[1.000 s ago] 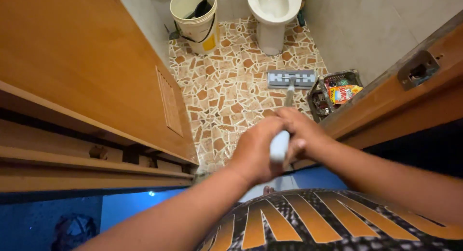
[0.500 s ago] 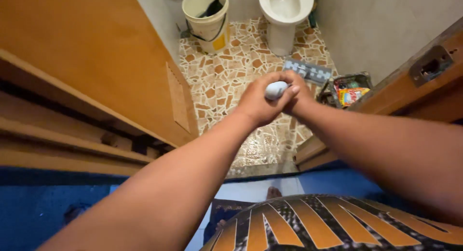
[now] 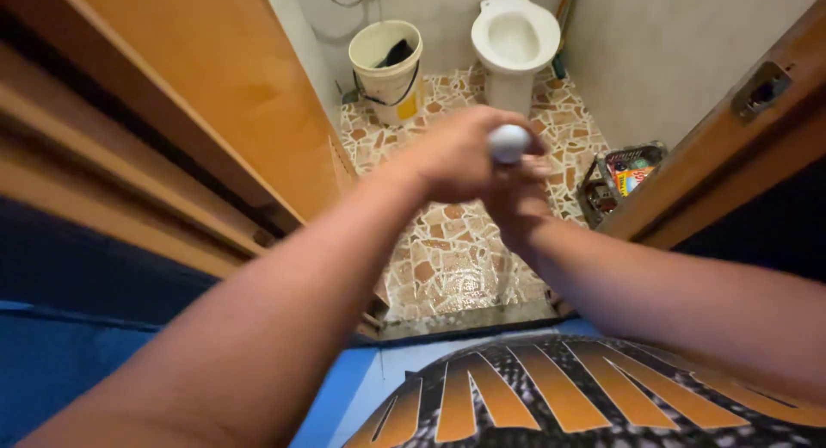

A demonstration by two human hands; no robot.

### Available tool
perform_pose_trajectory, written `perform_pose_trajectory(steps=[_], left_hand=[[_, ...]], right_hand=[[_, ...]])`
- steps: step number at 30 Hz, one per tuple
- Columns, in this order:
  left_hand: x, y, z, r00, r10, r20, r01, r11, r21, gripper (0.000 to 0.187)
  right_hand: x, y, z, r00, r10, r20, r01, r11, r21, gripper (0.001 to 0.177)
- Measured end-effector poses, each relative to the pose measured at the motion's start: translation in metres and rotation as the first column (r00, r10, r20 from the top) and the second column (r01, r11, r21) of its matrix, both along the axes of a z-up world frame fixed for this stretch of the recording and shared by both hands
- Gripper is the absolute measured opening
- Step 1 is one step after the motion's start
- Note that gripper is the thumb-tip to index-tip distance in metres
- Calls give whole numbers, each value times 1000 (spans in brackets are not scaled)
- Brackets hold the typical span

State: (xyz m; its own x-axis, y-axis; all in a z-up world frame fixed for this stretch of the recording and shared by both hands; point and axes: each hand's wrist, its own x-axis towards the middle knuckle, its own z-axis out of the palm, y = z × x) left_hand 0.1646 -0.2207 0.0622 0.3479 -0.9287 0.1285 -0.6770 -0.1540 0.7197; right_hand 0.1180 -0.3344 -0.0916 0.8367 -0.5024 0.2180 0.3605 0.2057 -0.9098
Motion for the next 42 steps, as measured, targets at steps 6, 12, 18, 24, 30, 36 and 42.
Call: perform_pose_trajectory(steps=[6,12,18,24,30,36,42], left_hand=[[-97,20,1,870,447,-206,-461,887,-20,57],[-115,53,-83,985,173,10,-161,934,-320,28],[-95,52,-101,997,-76,22,78,987,-139,28],[-63,1,-105,996,80,-35,-85,977,-196,26],[-9,-59,-128,989,82,-124,-105,976,-191,28],[13,-87,-118,986,167,-6,-166,979,-118,24],[-10,-63,-84,984,152,-92,-142,984,107,30]], right_hand=[[-60,35,6,919,1,395,-332,541,773,53],[-115,6,-56,967,66,-246,-99,987,-126,28],[-129,-21,-67,956,-135,-260,-104,673,-733,34],[-73,-72,-67,904,-112,-413,-201,741,-640,37],[13,-152,-135,886,318,-336,-121,860,495,24],[32,-154,-90,862,202,-464,-229,973,-1,47],[6,-150,-81,788,86,-610,-310,911,-273,20]])
